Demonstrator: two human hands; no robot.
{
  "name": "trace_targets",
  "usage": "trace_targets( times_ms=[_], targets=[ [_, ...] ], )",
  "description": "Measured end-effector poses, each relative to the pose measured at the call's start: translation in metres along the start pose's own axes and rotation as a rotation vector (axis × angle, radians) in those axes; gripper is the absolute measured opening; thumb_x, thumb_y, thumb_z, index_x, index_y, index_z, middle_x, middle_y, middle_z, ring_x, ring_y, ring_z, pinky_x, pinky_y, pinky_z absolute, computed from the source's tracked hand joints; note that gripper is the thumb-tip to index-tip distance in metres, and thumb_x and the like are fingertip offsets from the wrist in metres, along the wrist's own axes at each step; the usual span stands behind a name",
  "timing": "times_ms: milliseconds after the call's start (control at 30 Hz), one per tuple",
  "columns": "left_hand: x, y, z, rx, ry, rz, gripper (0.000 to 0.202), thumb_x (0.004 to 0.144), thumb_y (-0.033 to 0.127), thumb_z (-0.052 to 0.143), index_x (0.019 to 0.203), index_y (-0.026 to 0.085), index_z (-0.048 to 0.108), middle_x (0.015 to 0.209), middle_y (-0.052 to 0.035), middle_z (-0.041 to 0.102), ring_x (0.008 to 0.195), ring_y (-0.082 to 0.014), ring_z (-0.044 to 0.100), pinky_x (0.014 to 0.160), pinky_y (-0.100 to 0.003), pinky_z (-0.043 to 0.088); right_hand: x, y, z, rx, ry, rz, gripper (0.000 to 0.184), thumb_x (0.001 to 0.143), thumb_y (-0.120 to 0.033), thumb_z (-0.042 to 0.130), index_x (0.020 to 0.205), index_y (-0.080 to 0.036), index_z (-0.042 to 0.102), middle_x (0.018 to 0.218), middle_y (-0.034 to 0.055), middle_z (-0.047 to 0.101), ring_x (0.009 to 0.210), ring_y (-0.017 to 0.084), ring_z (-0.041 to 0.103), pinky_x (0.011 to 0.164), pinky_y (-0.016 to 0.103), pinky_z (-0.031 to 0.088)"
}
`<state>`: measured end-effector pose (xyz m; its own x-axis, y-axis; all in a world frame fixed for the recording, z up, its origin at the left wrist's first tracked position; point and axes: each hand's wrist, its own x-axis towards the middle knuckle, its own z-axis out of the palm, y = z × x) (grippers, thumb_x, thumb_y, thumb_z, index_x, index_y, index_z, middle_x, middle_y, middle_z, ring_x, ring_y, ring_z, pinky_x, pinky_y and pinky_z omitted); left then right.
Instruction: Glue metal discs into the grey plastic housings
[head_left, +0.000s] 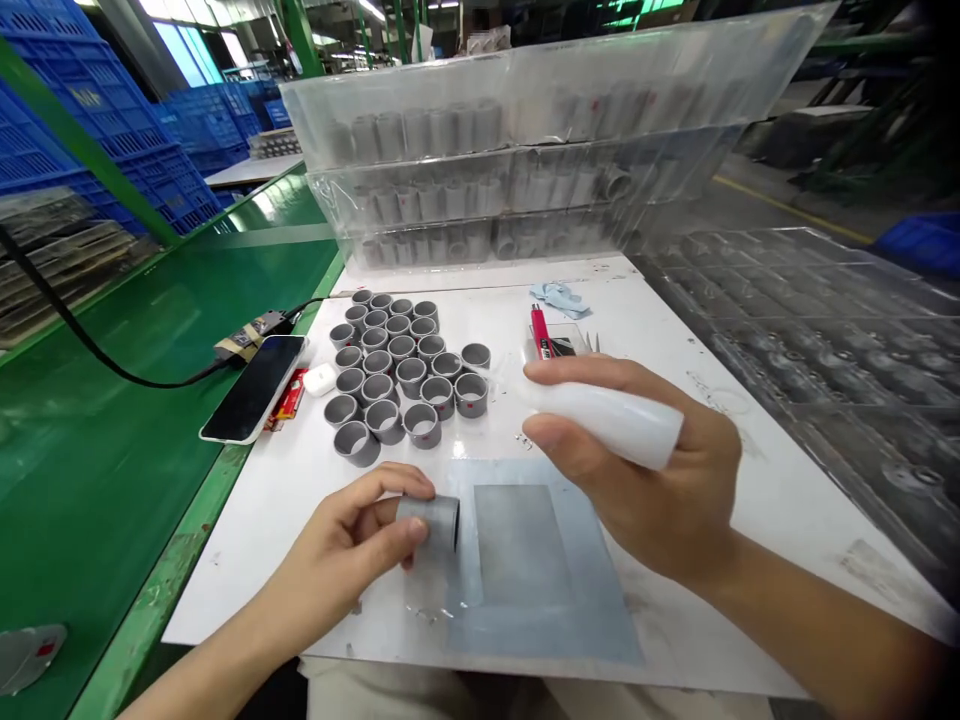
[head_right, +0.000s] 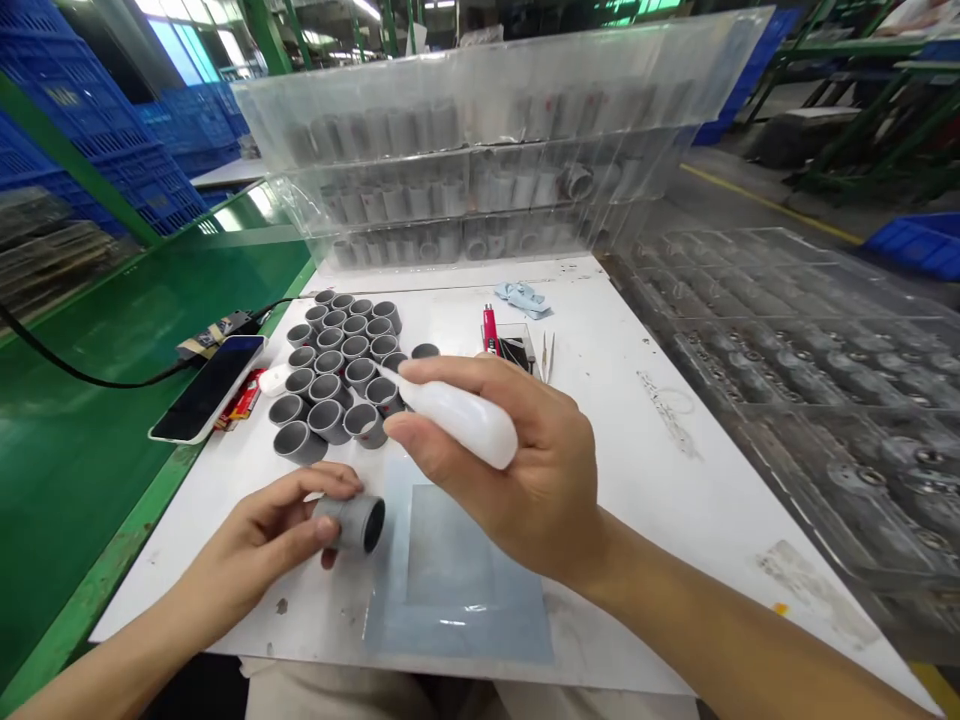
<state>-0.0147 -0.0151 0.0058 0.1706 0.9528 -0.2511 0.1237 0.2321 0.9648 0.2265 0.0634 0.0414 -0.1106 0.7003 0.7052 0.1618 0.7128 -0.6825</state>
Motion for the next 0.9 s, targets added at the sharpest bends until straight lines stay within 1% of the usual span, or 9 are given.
trace_targets(
  times_ms=[67,133,233,333,433,533,700,800,900],
  targets=[
    [0.010,-0.003,0.009,-0.114,-0.018,-0.042,0.030,0.089,0.040,0.077,0.116,0.027,0.071,0.118,-0.0059,0.069,0.081,-0.0148,0.065,0.072,-0.026,0.056,-0.003,0.002,-0.002,0.032,0.049,0.003,0.010,0.086,-0.027,0.082,0.094,-0.026,0.077,0.088,0.0011,0.078,0.075,0.017,0.072,0.062,0.029,0.059],
    [0.013,-0.005,0.015,-0.173,-0.011,-0.053,0.041,0.082,0.034,0.085,0.119,0.027,0.069,0.112,-0.0039,0.072,0.087,-0.0162,0.067,0.077,-0.025,0.056,-0.004,0.005,-0.002,0.081,0.054,0.017,0.007,0.089,-0.029,0.078,0.087,-0.024,0.074,0.075,-0.0006,0.073,0.066,0.014,0.068,0.055,0.026,0.054],
    [0.009,-0.007,0.020,-0.218,0.104,-0.054,0.043,0.075,0.024,0.090,0.113,0.029,0.069,0.113,-0.0003,0.071,0.089,-0.0143,0.067,0.075,-0.021,0.056,-0.005,0.007,-0.001,0.161,-0.016,0.043,0.029,0.098,-0.035,0.067,0.073,-0.020,0.069,0.059,-0.0028,0.061,0.051,0.009,0.055,0.047,0.023,0.045],
    [0.005,-0.010,0.021,-0.191,0.165,-0.013,0.040,0.078,0.025,0.088,0.113,0.031,0.070,0.117,0.0004,0.070,0.091,-0.0145,0.067,0.077,-0.021,0.058,-0.008,0.007,0.002,0.204,-0.076,0.045,0.051,0.103,-0.042,0.055,0.060,-0.017,0.061,0.057,-0.0005,0.059,0.048,0.007,0.050,0.044,0.024,0.039],
    [0.004,-0.014,0.020,-0.140,0.162,0.042,0.035,0.078,0.021,0.087,0.108,0.033,0.074,0.120,0.0008,0.070,0.112,-0.0168,0.064,0.092,-0.019,0.054,-0.014,0.006,0.007,0.227,-0.115,0.071,0.050,0.103,-0.040,0.055,0.058,-0.017,0.057,0.059,0.0003,0.060,0.049,0.008,0.052,0.046,0.024,0.040],
    [0.004,-0.017,0.020,-0.105,0.161,0.086,0.033,0.076,0.014,0.086,0.102,0.033,0.076,0.119,0.0014,0.069,0.122,-0.0167,0.060,0.100,-0.018,0.049,-0.019,0.007,0.013,0.202,-0.179,0.061,0.044,0.101,-0.033,0.057,0.060,-0.017,0.056,0.058,-0.0004,0.057,0.052,0.009,0.054,0.050,0.025,0.042],
    [0.004,-0.019,0.019,-0.089,0.161,0.072,0.035,0.074,0.013,0.086,0.102,0.031,0.076,0.116,-0.0002,0.067,0.118,-0.0191,0.062,0.096,-0.022,0.052,-0.025,0.011,0.018,0.160,-0.220,0.025,0.040,0.102,-0.029,0.054,0.064,-0.017,0.058,0.062,0.0003,0.059,0.055,0.010,0.055,0.053,0.025,0.043],
    [0.004,-0.018,0.018,-0.089,0.137,0.055,0.034,0.076,0.013,0.084,0.102,0.031,0.075,0.118,-0.0003,0.067,0.116,-0.0185,0.062,0.095,-0.021,0.052,-0.025,0.012,0.018,0.153,-0.215,0.033,0.039,0.102,-0.029,0.053,0.066,-0.017,0.061,0.068,0.0030,0.066,0.060,0.012,0.061,0.055,0.026,0.049],
    [0.004,-0.018,0.018,-0.089,0.118,0.049,0.035,0.077,0.011,0.083,0.103,0.033,0.074,0.120,0.0012,0.068,0.118,-0.0167,0.061,0.098,-0.019,0.049,-0.026,0.012,0.018,0.151,-0.218,0.030,0.039,0.102,-0.028,0.054,0.066,-0.017,0.062,0.066,0.0032,0.066,0.060,0.013,0.063,0.054,0.026,0.050]
  ],
)
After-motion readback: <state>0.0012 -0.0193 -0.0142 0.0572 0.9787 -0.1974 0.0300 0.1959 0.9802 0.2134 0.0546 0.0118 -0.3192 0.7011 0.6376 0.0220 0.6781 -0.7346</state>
